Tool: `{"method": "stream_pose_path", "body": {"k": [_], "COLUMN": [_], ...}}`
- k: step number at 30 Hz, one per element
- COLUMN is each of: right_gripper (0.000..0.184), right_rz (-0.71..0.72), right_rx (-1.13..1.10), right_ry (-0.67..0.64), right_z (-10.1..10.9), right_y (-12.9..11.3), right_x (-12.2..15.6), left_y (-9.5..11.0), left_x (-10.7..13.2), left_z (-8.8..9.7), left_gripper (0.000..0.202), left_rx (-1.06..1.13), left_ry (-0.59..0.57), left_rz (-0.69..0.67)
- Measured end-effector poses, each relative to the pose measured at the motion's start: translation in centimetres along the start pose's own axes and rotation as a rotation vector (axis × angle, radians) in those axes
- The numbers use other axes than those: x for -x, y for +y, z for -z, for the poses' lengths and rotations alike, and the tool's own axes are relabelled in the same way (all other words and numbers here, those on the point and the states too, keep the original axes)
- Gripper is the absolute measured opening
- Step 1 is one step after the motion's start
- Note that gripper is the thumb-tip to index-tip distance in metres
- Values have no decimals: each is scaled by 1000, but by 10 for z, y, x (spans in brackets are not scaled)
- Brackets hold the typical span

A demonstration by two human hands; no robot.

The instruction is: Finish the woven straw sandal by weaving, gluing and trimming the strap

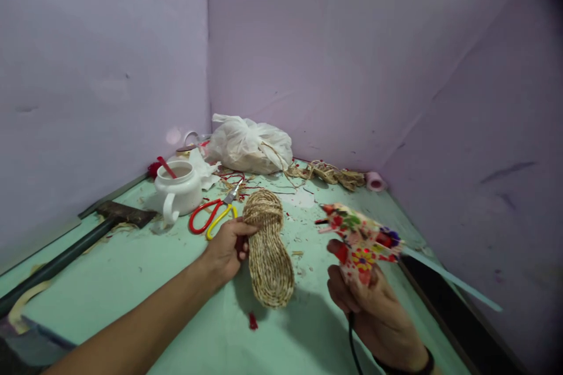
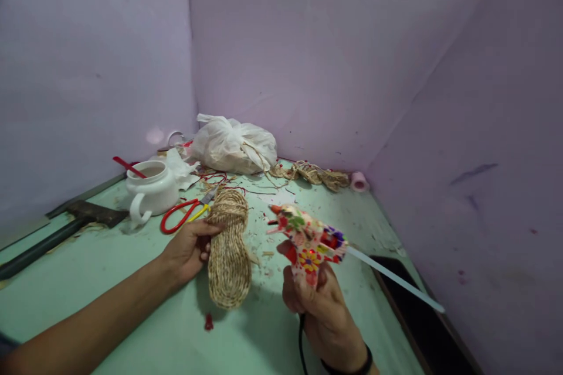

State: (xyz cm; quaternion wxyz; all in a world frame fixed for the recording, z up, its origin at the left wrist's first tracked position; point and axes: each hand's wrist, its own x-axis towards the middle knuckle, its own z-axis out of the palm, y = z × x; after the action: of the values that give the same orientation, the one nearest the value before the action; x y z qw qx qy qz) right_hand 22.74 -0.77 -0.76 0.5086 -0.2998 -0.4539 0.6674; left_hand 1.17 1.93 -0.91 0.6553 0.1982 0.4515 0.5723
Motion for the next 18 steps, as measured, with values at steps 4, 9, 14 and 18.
{"method": "stream_pose_path", "body": {"k": [4,9,14,18], "right_gripper": [35,23,40,37], "right_rz": [81,233,279,277], "right_rx": [331,809,919,979], "right_ry": [31,85,11,57], "right_z": [6,8,15,23], "right_y": [8,15,26,31], "right_x": [-3,-5,-5,-5], "left_y": [0,-3,-5,-7], "left_x": [1,4,6,8], "left_z": [-3,-5,-5,-7], "left_gripper": [21,25,23,18], "left_rx": [-26,-74,-98,-153], "left_ry": [12,15,29,-11], "left_rz": [-14,-45,-80,-143]}}
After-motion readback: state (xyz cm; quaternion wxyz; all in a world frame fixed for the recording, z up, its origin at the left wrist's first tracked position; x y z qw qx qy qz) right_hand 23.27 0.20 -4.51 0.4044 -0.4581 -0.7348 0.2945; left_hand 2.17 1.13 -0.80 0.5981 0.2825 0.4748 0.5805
